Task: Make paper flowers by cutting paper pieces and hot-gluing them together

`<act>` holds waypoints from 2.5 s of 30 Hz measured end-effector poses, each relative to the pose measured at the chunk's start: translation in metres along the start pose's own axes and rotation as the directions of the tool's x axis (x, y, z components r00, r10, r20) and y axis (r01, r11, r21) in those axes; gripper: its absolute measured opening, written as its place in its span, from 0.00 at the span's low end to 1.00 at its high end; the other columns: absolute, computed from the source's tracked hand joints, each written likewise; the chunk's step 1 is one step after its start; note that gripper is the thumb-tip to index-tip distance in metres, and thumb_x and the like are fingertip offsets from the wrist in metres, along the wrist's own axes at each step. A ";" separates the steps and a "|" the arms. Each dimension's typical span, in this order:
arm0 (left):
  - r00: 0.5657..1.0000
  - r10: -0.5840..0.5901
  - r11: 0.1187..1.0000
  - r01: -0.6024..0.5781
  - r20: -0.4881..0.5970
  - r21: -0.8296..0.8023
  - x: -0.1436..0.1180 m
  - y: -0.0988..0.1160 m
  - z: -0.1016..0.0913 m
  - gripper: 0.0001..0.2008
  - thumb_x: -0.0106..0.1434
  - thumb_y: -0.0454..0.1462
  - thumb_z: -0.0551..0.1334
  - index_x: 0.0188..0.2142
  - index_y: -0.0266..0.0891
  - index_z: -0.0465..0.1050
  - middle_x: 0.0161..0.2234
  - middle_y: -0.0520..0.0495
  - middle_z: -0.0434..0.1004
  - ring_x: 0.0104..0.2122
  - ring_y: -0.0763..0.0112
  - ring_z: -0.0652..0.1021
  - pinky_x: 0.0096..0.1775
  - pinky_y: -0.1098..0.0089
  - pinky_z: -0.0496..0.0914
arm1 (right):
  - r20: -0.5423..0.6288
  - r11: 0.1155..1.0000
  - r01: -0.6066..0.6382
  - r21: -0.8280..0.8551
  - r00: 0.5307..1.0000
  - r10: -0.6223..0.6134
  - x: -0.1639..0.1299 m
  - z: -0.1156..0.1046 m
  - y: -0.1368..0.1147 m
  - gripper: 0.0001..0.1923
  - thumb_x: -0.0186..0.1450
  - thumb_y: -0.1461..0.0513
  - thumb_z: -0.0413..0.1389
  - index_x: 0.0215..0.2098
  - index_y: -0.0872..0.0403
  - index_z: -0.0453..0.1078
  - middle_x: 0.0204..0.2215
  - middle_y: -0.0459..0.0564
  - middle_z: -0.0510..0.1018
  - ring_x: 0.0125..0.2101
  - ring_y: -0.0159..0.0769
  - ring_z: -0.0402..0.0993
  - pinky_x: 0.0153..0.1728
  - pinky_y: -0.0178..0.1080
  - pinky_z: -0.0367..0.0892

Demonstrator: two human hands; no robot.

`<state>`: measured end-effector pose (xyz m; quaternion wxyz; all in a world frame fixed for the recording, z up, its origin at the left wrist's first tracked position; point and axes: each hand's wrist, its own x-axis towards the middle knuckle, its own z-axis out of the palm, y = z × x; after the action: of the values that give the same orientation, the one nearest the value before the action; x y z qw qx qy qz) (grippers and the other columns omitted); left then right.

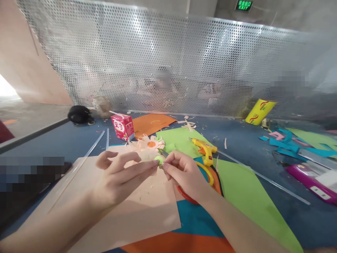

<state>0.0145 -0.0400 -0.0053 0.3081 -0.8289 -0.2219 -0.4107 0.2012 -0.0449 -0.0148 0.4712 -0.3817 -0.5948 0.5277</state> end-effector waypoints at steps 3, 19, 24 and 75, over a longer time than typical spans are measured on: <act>1.000 -0.002 1.000 0.002 -0.016 0.007 0.000 0.000 0.000 0.09 0.58 0.30 0.57 0.35 0.46 0.73 0.32 0.60 0.78 0.30 0.77 0.71 0.47 0.63 0.51 | 0.013 0.999 0.010 -0.045 1.000 -0.010 -0.001 -0.001 0.001 0.09 0.60 0.60 0.54 0.25 0.53 0.60 0.16 0.40 0.63 0.18 0.24 0.59 0.17 0.28 0.52; 0.999 0.008 0.999 -0.009 -0.044 -0.031 0.000 0.000 0.001 0.07 0.56 0.30 0.61 0.31 0.45 0.73 0.32 0.61 0.79 0.29 0.74 0.70 0.40 0.63 0.52 | 0.321 0.181 0.499 -0.847 0.752 -0.575 -0.005 -0.016 -0.001 0.12 0.61 0.65 0.52 0.43 0.49 0.66 0.27 0.45 0.76 0.24 0.30 0.71 0.23 0.33 0.62; 0.999 -0.006 0.998 0.003 -0.043 -0.067 -0.003 0.003 0.003 0.07 0.55 0.32 0.62 0.34 0.45 0.73 0.35 0.60 0.79 0.33 0.73 0.70 0.40 0.63 0.53 | 0.340 0.085 0.504 -0.860 0.689 -0.640 -0.006 -0.018 -0.001 0.09 0.60 0.66 0.53 0.38 0.51 0.69 0.30 0.48 0.78 0.28 0.32 0.74 0.26 0.34 0.65; 0.616 -0.625 0.136 0.691 0.480 -0.710 0.000 0.007 0.003 0.05 0.54 0.30 0.60 0.30 0.41 0.68 0.25 0.54 0.69 0.25 0.78 0.72 0.25 0.80 0.71 | -0.103 0.809 0.237 -0.538 0.934 -0.342 -0.015 -0.007 -0.020 0.03 0.60 0.66 0.52 0.28 0.53 0.63 0.17 0.39 0.66 0.16 0.24 0.65 0.15 0.27 0.60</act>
<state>0.0199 -0.0428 -0.0089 -0.3619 -0.6923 -0.3380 -0.5248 0.2129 -0.0603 0.0022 0.4820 -0.4483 -0.7168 0.2299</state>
